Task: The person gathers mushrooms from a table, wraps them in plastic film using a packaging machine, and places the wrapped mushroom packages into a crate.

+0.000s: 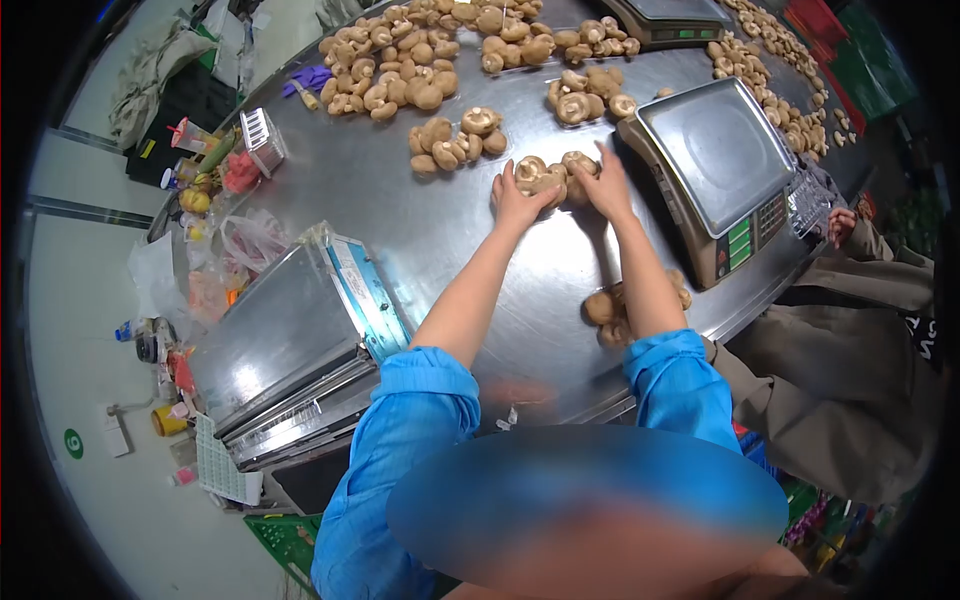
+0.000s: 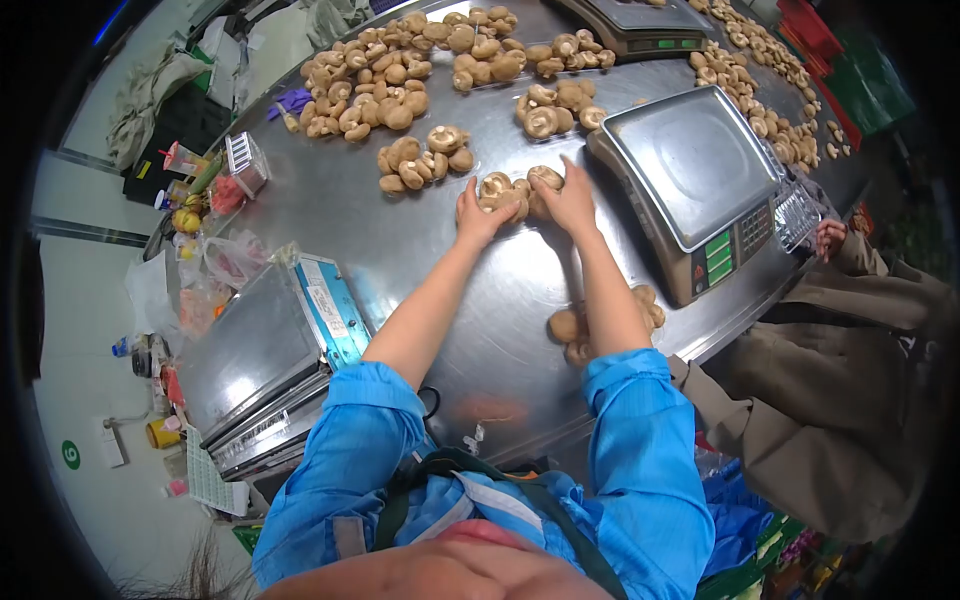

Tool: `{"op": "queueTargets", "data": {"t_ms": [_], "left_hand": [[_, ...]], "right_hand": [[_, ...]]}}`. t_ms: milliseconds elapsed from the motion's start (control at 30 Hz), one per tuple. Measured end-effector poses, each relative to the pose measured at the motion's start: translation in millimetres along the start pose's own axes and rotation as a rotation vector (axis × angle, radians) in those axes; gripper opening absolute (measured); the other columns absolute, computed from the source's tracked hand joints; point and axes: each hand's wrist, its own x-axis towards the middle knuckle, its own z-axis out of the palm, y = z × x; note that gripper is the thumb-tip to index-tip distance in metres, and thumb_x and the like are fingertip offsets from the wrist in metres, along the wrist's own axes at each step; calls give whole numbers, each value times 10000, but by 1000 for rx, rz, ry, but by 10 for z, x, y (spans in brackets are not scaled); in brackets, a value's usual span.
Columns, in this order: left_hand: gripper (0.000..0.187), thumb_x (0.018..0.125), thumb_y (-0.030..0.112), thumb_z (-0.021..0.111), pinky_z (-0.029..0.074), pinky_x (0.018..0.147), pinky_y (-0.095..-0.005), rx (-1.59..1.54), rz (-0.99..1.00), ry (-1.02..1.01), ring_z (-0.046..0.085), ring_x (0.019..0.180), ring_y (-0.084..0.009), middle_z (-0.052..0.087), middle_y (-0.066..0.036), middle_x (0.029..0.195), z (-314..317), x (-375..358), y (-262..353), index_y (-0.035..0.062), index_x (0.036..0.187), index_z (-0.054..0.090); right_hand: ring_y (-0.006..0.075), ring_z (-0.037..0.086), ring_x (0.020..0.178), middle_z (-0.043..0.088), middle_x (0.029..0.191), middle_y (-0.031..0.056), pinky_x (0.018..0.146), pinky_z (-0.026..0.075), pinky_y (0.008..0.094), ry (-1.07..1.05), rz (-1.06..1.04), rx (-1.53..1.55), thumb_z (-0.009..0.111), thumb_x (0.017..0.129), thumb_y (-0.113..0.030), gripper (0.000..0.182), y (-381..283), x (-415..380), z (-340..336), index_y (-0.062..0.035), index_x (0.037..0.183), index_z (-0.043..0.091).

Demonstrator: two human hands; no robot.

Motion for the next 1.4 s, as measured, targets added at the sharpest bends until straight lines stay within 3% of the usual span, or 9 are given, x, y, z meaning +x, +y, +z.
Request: {"op": "queueTargets", "data": {"t_ms": [67,333,400,533,633,867,933,1100,1400], "left_hand": [[1043,548,549,749,237,1028,-457,79,-41,-43,230,1258,-414,214,-258,1360,12,6,32,93,1354,269],[1025,514,521,785,278,1026,-395,-44,-7,28,256,1260,-396,190,-279,1352,-262,-254,326,56,1314,345],[1038,501,503,801,280,1028,-387,-74,154,41,256,1264,-388,180,-270,1356,-577,-364,591,47,1315,345],[998,482,462,828,305,1012,-402,-131,324,84,296,1246,-361,172,-259,1354,-1659,-631,840,144,1316,381],[952,515,435,822,321,998,-397,-92,249,124,310,1239,-334,257,-218,1329,-2804,-1146,728,138,1311,392],[813,598,399,770,330,981,-410,-293,31,115,361,1192,-323,414,-168,1242,-5104,-2412,-742,158,1292,422],[806,618,503,717,299,997,-421,284,14,302,365,1186,-342,398,-177,1270,-5454,-2621,-1226,203,1301,412],[874,605,617,673,248,984,-495,342,-60,334,302,1221,-340,351,-136,1322,-5657,-2825,-1291,246,1329,354],[1015,558,567,740,265,985,-465,331,124,304,321,1201,-349,367,-159,1301,-5902,-2927,-1307,112,1345,287]], "right_hand": [[365,399,1143,420,1237,217,959,333,420,-188,62,200,631,703,-511,721,191,13,274,-72,1248,454],[360,455,1102,408,1212,238,923,385,384,-77,67,301,639,709,-489,658,-227,-112,-109,-77,1207,514],[372,455,1104,391,1229,252,922,385,390,33,17,309,639,722,-470,589,-573,-125,-374,-113,1180,546],[379,431,1129,394,1229,260,933,368,408,60,-94,423,633,741,-447,539,-1668,-313,-787,-107,1153,562],[410,366,1176,370,1252,279,973,319,434,-37,-233,493,631,742,-425,593,-2589,-755,-645,-69,1201,509],[464,335,1177,295,1289,334,992,300,449,-445,-376,610,633,721,-419,719,-4478,-2542,288,-39,1282,395],[465,347,1167,300,1290,327,988,306,448,-429,-370,553,625,728,-423,713,-4805,-2937,305,-45,1286,392],[444,383,1151,350,1268,304,970,330,443,-391,-310,438,620,729,-461,742,-5074,-3163,474,-41,1291,382],[381,382,1190,384,1280,267,995,312,400,-502,-327,610,632,735,-480,821,-4901,-3054,379,30,1305,334]]}}
